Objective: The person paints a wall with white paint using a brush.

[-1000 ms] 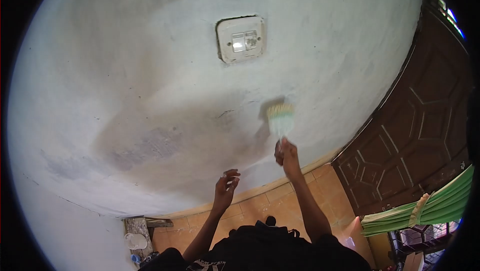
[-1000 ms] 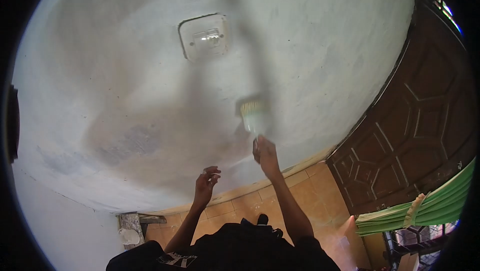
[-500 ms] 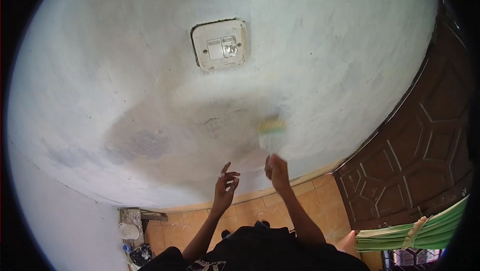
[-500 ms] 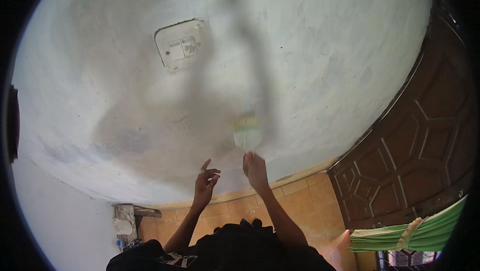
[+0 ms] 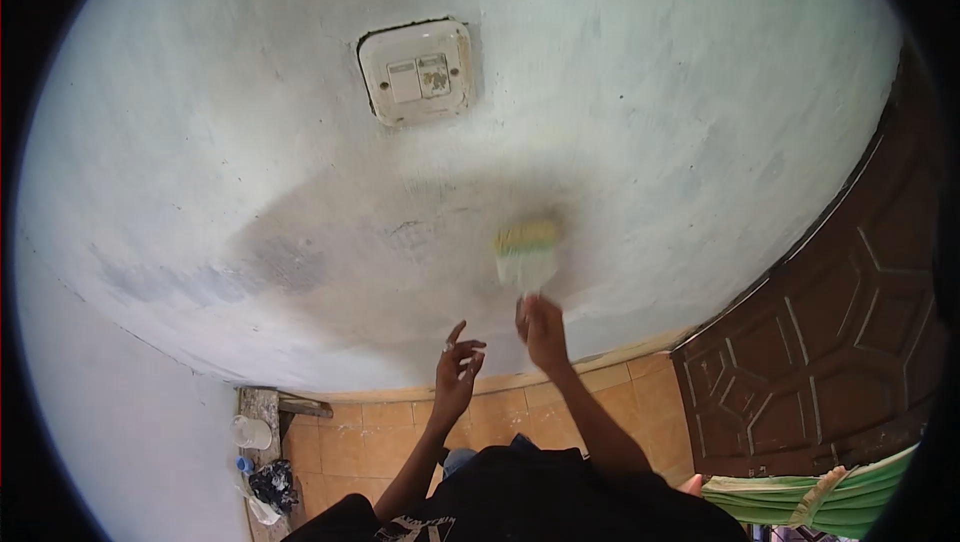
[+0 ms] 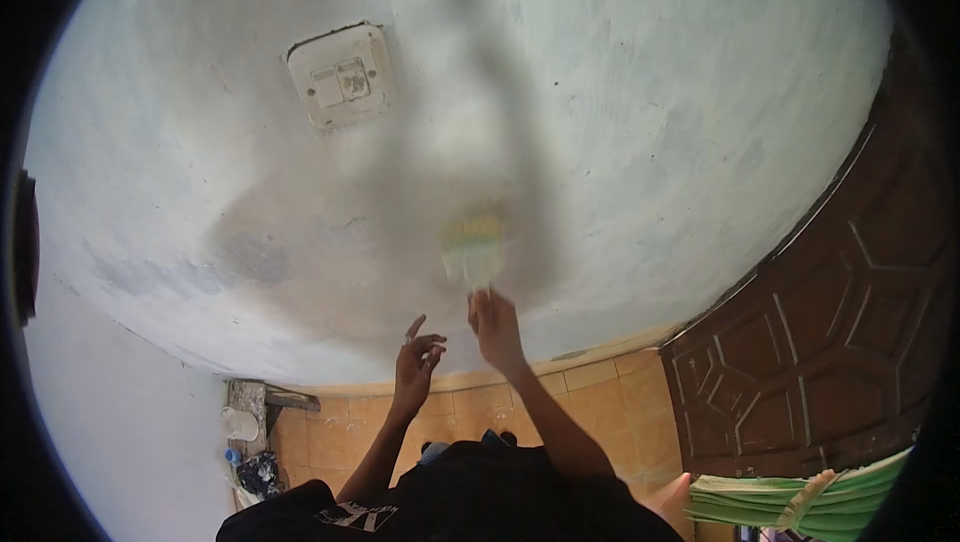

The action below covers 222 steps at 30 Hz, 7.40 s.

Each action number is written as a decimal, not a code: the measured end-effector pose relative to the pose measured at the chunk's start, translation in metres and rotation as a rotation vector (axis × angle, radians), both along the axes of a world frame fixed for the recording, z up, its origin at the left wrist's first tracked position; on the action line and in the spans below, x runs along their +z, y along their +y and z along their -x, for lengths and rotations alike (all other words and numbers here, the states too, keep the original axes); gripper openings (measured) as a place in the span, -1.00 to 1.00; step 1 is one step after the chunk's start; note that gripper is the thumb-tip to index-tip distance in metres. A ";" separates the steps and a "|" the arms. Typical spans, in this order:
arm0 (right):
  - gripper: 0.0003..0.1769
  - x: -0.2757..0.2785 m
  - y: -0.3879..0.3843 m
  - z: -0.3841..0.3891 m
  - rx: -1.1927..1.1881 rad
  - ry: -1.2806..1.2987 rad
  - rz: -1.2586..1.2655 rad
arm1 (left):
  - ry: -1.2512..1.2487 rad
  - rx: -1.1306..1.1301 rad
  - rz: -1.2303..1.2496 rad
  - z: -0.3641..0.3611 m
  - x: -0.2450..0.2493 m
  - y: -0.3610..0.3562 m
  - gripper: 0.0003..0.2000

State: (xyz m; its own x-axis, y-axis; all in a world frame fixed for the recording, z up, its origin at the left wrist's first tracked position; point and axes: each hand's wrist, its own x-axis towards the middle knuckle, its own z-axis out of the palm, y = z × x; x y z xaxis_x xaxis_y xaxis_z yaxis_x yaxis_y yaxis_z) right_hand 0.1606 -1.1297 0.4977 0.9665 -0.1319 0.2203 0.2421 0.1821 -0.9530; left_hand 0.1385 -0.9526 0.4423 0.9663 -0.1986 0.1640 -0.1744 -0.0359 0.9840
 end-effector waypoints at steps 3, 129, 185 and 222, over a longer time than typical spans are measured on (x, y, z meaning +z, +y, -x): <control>-0.49 0.054 -0.012 -0.033 -0.009 -0.111 0.018 | -0.007 0.024 -0.020 -0.005 0.012 -0.002 -0.46; -0.33 -0.057 0.002 0.006 -0.058 0.159 0.127 | -0.031 0.020 0.055 -0.025 0.040 -0.004 -0.28; -0.45 -0.084 0.030 -0.010 -0.144 0.144 0.093 | 0.060 -0.153 0.048 -0.013 0.026 0.043 -0.36; -0.37 0.009 -0.035 -0.010 -0.100 0.055 0.066 | 0.106 -0.066 0.044 -0.021 0.021 -0.030 -0.45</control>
State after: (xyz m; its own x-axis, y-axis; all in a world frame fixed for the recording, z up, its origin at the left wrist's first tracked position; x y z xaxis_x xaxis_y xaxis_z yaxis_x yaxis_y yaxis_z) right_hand 0.1707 -1.1651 0.5064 0.9601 -0.2147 0.1792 0.2033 0.0958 -0.9744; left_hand 0.1593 -0.9824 0.4634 0.9638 -0.2568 0.0720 -0.0703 0.0157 0.9974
